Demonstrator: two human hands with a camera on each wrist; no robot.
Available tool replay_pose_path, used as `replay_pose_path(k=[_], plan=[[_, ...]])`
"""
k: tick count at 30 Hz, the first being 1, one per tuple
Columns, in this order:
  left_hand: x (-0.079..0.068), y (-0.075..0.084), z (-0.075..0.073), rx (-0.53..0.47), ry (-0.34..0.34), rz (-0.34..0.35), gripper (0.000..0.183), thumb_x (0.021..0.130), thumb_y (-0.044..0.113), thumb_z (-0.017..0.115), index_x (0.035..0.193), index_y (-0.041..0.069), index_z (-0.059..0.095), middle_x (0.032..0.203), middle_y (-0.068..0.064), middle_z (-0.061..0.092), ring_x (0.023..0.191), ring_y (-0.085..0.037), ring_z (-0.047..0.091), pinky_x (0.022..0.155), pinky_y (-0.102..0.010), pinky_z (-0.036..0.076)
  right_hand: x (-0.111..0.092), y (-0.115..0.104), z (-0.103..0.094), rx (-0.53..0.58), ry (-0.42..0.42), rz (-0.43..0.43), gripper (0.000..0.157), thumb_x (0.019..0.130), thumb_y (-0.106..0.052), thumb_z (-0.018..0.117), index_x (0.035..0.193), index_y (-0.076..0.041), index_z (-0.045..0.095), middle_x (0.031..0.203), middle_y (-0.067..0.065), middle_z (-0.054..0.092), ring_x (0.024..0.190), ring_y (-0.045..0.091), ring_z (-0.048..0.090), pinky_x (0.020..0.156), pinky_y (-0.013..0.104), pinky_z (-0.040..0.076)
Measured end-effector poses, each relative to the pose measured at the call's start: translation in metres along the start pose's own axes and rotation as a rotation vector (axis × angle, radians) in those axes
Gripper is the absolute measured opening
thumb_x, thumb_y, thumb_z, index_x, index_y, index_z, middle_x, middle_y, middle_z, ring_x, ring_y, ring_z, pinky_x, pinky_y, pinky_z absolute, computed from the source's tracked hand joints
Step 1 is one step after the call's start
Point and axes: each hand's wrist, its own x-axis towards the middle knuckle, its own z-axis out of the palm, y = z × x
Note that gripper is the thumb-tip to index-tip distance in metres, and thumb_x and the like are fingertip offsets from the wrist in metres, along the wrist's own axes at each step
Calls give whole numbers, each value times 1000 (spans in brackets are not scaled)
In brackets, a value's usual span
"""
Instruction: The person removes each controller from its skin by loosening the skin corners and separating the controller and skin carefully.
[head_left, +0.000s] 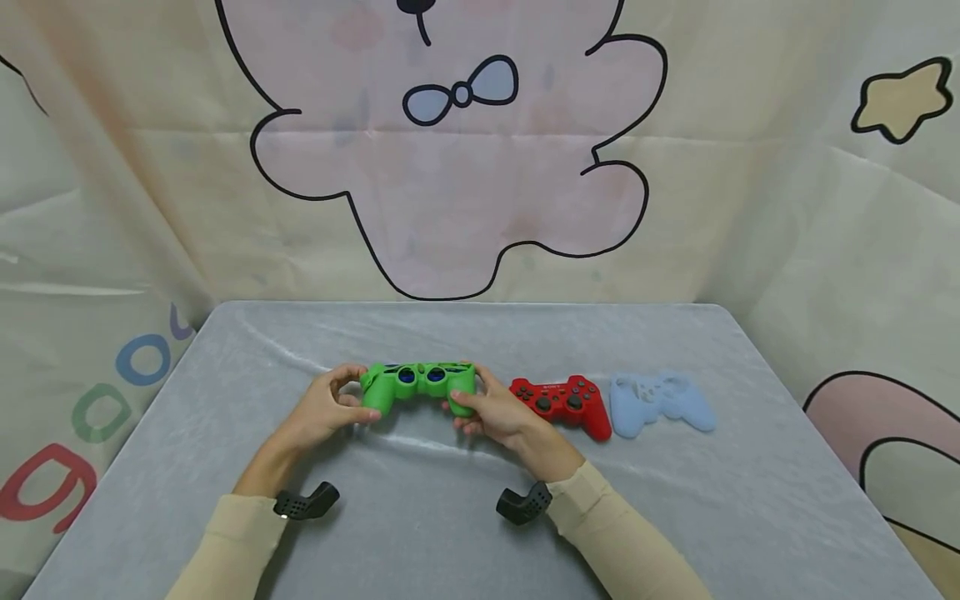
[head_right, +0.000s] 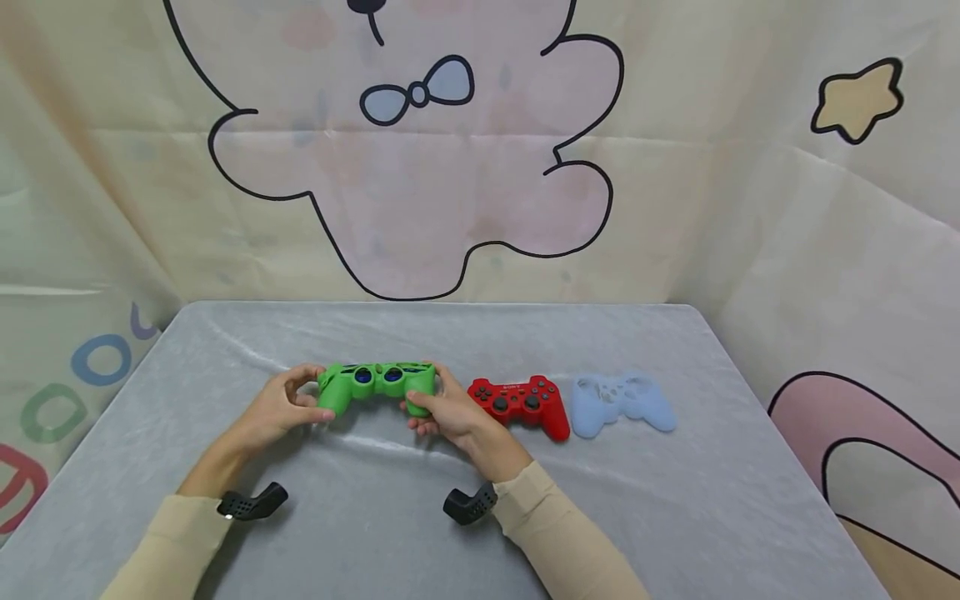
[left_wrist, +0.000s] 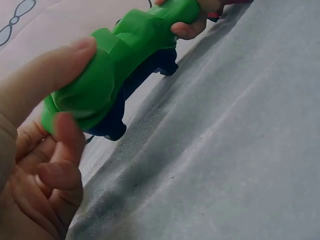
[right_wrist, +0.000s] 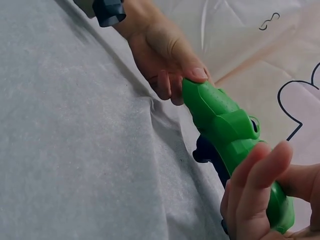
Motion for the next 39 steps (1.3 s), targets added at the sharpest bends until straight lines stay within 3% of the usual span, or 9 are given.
replay_pose_path(k=[6, 12, 19, 25, 29, 34, 39], plan=[[-1, 3, 2, 65, 47, 6, 57, 76, 4, 84, 124, -7, 54, 121, -18, 61, 53, -3, 51, 57, -20, 43, 1, 0, -1, 23, 5, -5, 68, 104, -10, 54, 158, -25, 17, 104, 9, 68, 57, 8, 60, 51, 17, 49], [-1, 4, 2, 78, 35, 1, 53, 77, 5, 84, 120, -7, 54, 126, -29, 62, 47, 0, 41, 48, -20, 37, 1, 0, -1, 22, 8, -7, 67, 104, -9, 54, 158, -25, 17, 103, 9, 67, 57, 8, 60, 51, 18, 49], [-1, 5, 2, 83, 36, -10, 53, 79, 7, 84, 121, -4, 54, 124, -26, 64, 45, -2, 40, 45, -22, 38, 1, 0, 0, 34, 6, -5, 68, 104, -10, 54, 159, -26, 16, 101, 7, 68, 57, 7, 60, 51, 17, 49], [0, 8, 0, 114, 31, -17, 71, 83, 9, 82, 145, -1, 48, 134, -27, 55, 58, -3, 54, 53, -23, 46, -1, 0, 1, 54, 9, -6, 64, 104, -11, 54, 155, -23, 17, 99, 6, 68, 57, 7, 61, 51, 16, 49], [-1, 10, -1, 135, 26, 33, 69, 83, 6, 81, 142, -3, 48, 140, -27, 48, 80, -4, 61, 61, -23, 48, -1, -1, 3, 49, 3, 3, 64, 104, -12, 55, 154, -25, 17, 101, 7, 67, 58, 8, 62, 52, 17, 50], [-1, 12, 1, 145, -7, 82, 60, 80, 0, 82, 130, -8, 50, 127, -26, 51, 89, -11, 56, 68, -21, 49, -1, -1, 3, 33, 1, 2, 69, 104, -11, 56, 157, -28, 15, 107, 10, 66, 60, 9, 62, 53, 18, 51], [-2, 14, 4, 200, -15, 63, 54, 78, 2, 85, 122, -6, 55, 93, -13, 53, 78, -12, 51, 62, -22, 43, 0, 1, 2, 3, 5, -2, 70, 104, -12, 56, 158, -30, 16, 114, 15, 66, 61, 9, 63, 53, 19, 51]])
